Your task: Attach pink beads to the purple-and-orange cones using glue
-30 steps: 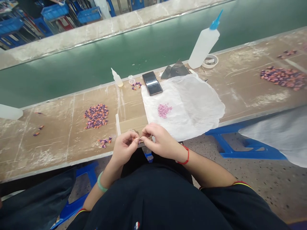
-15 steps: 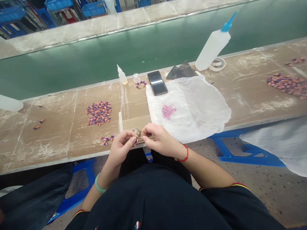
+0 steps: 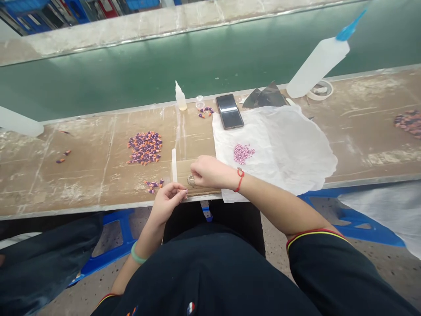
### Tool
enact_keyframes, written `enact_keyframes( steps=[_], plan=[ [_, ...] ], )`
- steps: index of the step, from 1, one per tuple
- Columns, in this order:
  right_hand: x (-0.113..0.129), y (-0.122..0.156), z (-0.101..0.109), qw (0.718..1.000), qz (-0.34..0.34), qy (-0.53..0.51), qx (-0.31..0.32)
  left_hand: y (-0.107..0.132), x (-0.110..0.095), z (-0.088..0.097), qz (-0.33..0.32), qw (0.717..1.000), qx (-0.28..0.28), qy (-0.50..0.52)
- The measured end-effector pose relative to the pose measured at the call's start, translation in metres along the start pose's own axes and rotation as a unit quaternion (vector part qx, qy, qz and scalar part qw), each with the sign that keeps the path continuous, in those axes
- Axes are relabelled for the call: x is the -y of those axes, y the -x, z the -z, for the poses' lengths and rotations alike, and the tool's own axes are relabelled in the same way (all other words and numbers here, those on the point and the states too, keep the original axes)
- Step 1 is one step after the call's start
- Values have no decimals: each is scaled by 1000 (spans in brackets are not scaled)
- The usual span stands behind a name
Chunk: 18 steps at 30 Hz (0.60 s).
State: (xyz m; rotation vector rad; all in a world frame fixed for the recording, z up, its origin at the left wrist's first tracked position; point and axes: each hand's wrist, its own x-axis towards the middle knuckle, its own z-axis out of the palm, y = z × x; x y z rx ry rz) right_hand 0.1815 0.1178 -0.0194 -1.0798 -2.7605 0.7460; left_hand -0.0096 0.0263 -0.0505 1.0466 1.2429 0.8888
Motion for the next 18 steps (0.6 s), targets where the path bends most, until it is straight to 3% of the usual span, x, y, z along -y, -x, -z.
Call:
enact_keyframes(
  steps=[6, 10, 14, 18],
  plan=[
    [7, -5, 6, 998, 15, 55, 21, -1, -1, 0, -3, 1000, -4, 3],
    [9, -3, 13, 1000, 10, 22, 4, 1, 0, 0, -4, 999, -19, 33],
    [17, 12, 22, 983, -13, -180, -25, 8, -10, -2, -6, 989, -50, 140],
    [36, 30, 27, 891, -27, -453, -11, 18, -32, -7, -27, 973, -25, 227]
  ],
)
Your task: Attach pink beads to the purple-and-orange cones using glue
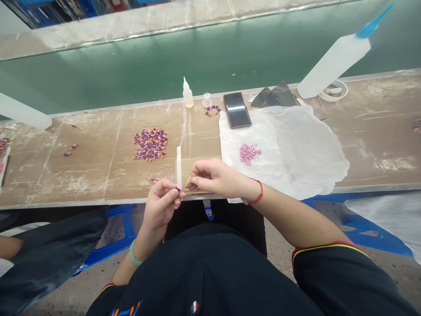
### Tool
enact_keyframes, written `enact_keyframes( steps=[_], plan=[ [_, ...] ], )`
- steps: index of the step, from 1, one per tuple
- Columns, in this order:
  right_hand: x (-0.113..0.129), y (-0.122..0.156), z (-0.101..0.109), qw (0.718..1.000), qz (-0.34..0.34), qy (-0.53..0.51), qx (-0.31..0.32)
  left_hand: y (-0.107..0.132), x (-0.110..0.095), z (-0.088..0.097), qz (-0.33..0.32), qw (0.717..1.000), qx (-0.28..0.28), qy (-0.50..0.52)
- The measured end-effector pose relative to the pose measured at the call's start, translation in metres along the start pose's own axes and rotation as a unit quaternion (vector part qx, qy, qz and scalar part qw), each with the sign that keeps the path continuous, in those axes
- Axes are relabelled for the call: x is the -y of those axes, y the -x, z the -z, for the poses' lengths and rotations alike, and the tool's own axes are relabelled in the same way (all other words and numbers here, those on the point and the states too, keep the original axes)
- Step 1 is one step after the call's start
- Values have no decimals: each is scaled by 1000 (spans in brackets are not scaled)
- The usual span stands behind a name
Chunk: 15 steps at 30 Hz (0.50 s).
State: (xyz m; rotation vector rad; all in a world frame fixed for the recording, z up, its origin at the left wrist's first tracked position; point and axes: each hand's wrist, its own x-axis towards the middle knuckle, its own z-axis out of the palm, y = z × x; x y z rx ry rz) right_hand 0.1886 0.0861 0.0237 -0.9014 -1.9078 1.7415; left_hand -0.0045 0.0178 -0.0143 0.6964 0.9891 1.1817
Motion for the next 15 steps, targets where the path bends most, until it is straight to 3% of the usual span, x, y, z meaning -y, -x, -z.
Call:
enact_keyframes(
  steps=[3, 7, 15],
  plan=[
    [7, 10, -10, 997, 2, -74, -7, 5, -10, -10, -12, 999, 26, 31],
    [13, 16, -15, 999, 18, -22, -41, 7, -14, -16, -31, 999, 29, 22],
    [18, 20, -16, 997, 48, 43, -51, 8, -13, -16, -49, 998, 31, -31]
  ],
)
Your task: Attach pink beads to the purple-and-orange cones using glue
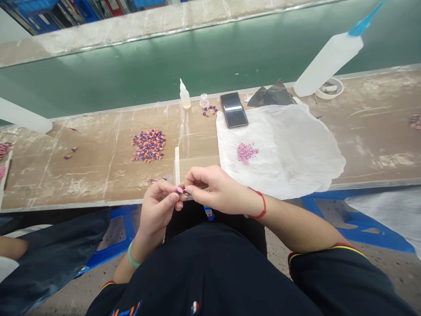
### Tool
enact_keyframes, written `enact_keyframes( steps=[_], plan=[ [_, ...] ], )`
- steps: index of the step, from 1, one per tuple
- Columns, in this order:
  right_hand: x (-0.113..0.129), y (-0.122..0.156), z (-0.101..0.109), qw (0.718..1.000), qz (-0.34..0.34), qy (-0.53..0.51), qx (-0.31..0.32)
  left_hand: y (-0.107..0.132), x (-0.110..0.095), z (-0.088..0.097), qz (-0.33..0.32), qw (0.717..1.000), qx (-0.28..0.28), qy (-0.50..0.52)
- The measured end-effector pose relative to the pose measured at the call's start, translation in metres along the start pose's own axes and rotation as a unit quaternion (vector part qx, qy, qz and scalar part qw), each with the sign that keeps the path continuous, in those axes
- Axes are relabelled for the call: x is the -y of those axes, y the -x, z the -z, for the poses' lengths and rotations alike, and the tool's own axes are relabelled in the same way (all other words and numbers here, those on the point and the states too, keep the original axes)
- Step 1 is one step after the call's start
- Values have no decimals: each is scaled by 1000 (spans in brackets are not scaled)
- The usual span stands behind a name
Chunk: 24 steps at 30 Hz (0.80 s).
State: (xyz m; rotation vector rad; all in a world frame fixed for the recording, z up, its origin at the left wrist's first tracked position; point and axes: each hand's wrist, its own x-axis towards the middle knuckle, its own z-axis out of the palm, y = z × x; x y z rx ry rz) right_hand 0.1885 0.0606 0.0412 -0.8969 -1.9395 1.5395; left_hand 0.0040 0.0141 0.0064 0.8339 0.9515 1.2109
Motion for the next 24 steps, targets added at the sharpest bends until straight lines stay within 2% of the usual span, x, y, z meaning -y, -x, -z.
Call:
enact_keyframes(
  steps=[7, 24],
  plan=[
    [2, -1, 1, 999, 35, 33, -3, 1, 1, 0, 16, 999, -15, -34],
    [5, 1, -1, 982, 112, 153, -8, 1, -1, -2, 32, 999, -20, -35]
  ],
)
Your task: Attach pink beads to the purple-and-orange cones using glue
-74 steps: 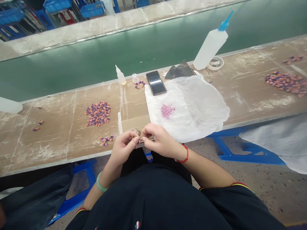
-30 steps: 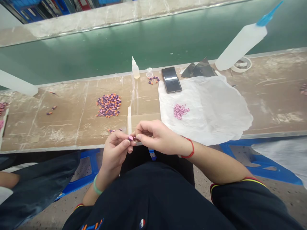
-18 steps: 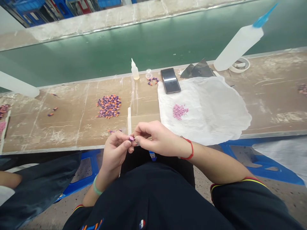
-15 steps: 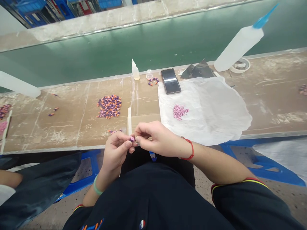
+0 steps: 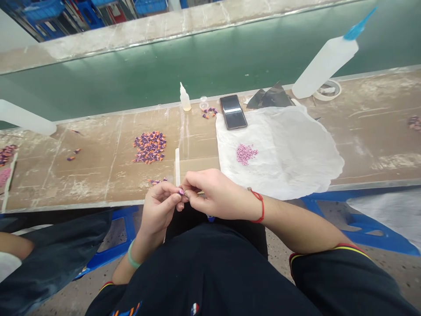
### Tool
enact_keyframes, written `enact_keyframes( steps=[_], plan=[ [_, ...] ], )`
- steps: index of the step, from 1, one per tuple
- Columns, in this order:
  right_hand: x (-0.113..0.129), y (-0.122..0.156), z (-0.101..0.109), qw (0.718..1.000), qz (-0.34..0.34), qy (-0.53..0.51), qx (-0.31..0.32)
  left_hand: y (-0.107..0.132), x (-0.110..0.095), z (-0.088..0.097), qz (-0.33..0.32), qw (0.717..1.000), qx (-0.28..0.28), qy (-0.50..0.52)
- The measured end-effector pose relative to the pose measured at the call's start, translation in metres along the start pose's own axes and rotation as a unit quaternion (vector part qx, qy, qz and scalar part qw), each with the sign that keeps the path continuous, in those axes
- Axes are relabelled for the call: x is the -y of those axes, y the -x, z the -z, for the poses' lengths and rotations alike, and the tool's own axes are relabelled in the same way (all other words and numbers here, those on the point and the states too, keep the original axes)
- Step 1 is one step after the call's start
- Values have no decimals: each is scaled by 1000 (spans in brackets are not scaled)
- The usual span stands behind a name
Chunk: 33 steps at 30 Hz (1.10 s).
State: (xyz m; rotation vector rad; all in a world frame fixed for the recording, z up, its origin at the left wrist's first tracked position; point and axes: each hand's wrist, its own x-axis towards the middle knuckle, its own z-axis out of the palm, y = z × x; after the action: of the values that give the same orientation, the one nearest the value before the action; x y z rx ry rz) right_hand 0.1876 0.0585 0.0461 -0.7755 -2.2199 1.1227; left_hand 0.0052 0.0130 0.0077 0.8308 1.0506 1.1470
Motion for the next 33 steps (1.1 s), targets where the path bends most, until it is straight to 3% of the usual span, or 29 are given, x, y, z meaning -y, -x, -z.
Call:
enact_keyframes(
  steps=[7, 11, 15, 18, 23, 27, 30, 33],
  plan=[
    [-1, 2, -2, 1000, -7, 23, -4, -1, 1, 0, 3, 1000, -4, -11],
    [-4, 2, 1, 999, -44, -18, -3, -2, 2, -2, 26, 999, -6, -20],
    [-9, 7, 11, 986, -109, -97, -76, -5, 1, 1, 37, 998, -10, -52],
    [-18, 16, 21, 969, -160, -129, -137, -11, -1, 13, 6, 989, -22, -144],
    [-40, 34, 28, 949, -220, -133, -181, -28, 1, 58, -15, 924, -37, -380],
    [-51, 42, 28, 936, -239, -146, -211, -49, 2, 91, -41, 876, -59, -477],
    [-54, 43, 27, 930, -244, -157, -228, -72, 1, 100, -123, 820, -110, -547],
    [-57, 44, 26, 927, -242, -160, -238, -97, 0, 100, -172, 749, -108, -630]
  ],
)
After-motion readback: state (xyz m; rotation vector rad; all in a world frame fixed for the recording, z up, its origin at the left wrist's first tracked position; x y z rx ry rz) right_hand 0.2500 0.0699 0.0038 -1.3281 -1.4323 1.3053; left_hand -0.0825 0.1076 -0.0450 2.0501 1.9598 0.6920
